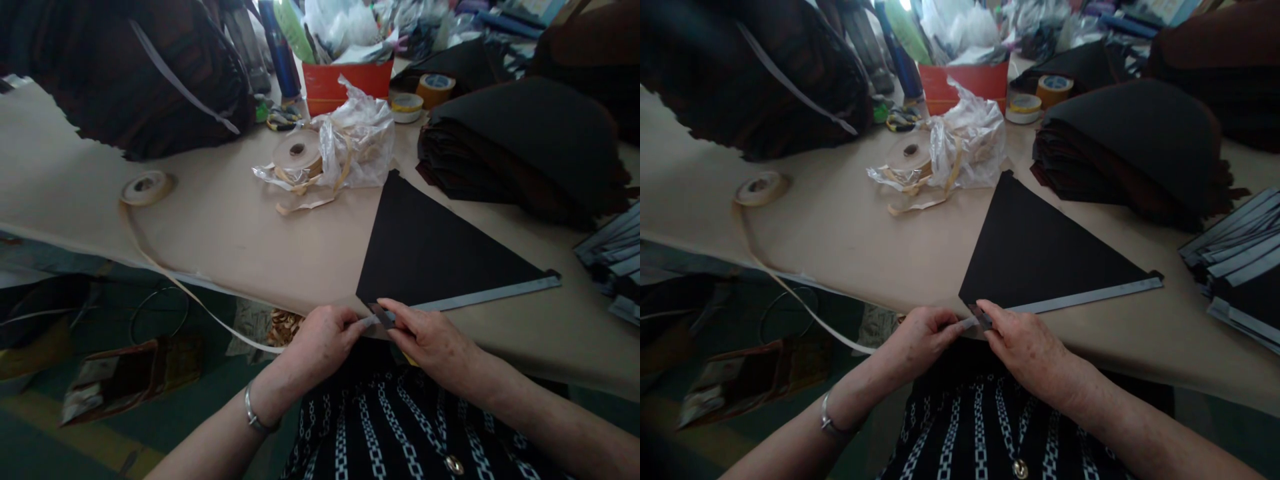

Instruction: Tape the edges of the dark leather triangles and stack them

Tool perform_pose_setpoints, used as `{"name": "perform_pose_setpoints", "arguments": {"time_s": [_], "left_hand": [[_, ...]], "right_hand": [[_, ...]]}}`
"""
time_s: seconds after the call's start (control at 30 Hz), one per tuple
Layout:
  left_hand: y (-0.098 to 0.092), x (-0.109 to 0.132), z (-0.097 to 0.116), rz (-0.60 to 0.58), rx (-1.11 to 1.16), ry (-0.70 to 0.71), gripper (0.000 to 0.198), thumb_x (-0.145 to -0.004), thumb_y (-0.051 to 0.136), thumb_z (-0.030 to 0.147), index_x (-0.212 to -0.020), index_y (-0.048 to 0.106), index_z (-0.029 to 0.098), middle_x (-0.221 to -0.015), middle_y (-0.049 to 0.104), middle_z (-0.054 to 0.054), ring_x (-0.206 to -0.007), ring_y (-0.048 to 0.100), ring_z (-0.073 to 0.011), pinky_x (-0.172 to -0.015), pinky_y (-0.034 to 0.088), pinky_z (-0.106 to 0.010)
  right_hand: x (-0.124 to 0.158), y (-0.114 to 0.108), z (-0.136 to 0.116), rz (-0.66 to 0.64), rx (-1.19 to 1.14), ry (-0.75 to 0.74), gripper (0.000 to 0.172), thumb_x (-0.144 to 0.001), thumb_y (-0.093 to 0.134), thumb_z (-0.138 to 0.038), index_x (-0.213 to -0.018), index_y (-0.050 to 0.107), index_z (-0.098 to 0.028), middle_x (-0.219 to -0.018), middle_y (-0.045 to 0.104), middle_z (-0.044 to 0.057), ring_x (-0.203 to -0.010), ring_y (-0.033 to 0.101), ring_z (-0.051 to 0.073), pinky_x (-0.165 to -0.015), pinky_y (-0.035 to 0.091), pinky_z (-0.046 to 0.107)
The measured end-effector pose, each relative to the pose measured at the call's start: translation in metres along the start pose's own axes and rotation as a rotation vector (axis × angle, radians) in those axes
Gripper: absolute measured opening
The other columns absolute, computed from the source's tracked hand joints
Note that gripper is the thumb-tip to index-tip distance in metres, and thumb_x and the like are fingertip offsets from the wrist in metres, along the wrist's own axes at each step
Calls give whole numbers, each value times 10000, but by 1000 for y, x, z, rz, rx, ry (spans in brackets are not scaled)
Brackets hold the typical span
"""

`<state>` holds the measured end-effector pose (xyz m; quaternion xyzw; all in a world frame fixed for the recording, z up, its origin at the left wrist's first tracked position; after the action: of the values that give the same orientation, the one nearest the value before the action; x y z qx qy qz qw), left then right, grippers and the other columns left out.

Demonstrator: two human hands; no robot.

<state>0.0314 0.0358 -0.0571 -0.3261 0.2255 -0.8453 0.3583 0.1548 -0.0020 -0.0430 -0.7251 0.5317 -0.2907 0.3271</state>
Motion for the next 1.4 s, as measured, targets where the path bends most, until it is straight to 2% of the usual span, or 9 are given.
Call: {"name": "perform_pose_setpoints", "arguments": {"time_s": [0.13,0.33,0.6,0.7,0.8,1.0,1.13,1.23,1.4], "left_hand": [[1,0,0,-4,21,2,293,-838,502,339,-626,624,178,-508,516,24,-490,412,-103,-516,252,-269],[-1,-1,0,-5,70,0,302,-828,517,338,-585,583,171,-503,481,34,-487,390,-101,-517,247,-271],[21,12,52,-100,289,210,267,-856,464,253,-608,494,160,-610,461,47,-588,386,-84,-555,318,-203],[11,8,45,-30,276,182,321,-840,472,296,-553,406,168,-534,351,53,-531,315,-87,-502,261,-222],[-11,1,30,75,178,179,335,-850,440,347,-561,411,181,-520,338,46,-512,318,-99,-489,259,-233],[-20,-6,50,205,-136,414,281,-899,373,263,-727,585,198,-955,624,-68,-927,540,-208,-840,430,-341],[3,-24,50,169,-366,272,208,-840,482,201,-756,671,219,-1231,583,-62,-1186,442,-331,-945,395,-498],[6,-27,51,161,-442,222,232,-867,463,190,-812,685,233,-1251,578,-50,-1183,458,-316,-924,417,-478],[-7,-27,52,123,-537,189,253,-885,444,159,-803,674,229,-1191,604,-28,-1098,505,-286,-853,439,-416]], "right_hand": [[1,2,-4,7,100,-49,435,-860,417,-154,-1288,493,-141,-1056,684,112,-821,672,206,-721,537,344],[2,6,-10,-13,208,-54,441,-857,405,-115,-1289,492,-137,-909,709,101,-711,677,199,-653,550,312],[4,15,-16,-30,50,-86,478,-817,401,-78,-1276,524,-129,-1024,692,119,-856,671,217,-749,547,323],[5,-11,-12,51,17,-21,503,-814,446,-126,-1312,500,-173,-1045,686,94,-868,663,217,-763,534,332],[10,-65,7,150,-39,79,427,-861,457,-226,-1281,517,-178,-846,692,46,-726,643,172,-683,510,286],[12,-163,105,313,79,247,210,-864,427,-286,-822,608,-186,-663,629,-3,-611,584,140,-582,435,249],[-2,-171,150,231,239,178,228,-831,482,-270,-957,662,-212,-925,690,56,-827,643,200,-739,473,313],[-2,-164,156,150,290,118,311,-828,508,-267,-1105,650,-251,-1123,665,70,-998,628,238,-841,473,354],[42,-148,144,156,461,172,295,-798,535,-224,-1056,676,-254,-959,717,45,-810,678,219,-714,519,322]]}}
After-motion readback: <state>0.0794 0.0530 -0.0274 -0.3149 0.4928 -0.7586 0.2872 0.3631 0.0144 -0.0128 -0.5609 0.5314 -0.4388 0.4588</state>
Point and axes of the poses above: each hand's wrist, its own x-axis away from the middle knuckle, its own y-axis out of the palm, z = x × y, the point moved 9 cm from there along -x, towards the middle knuckle
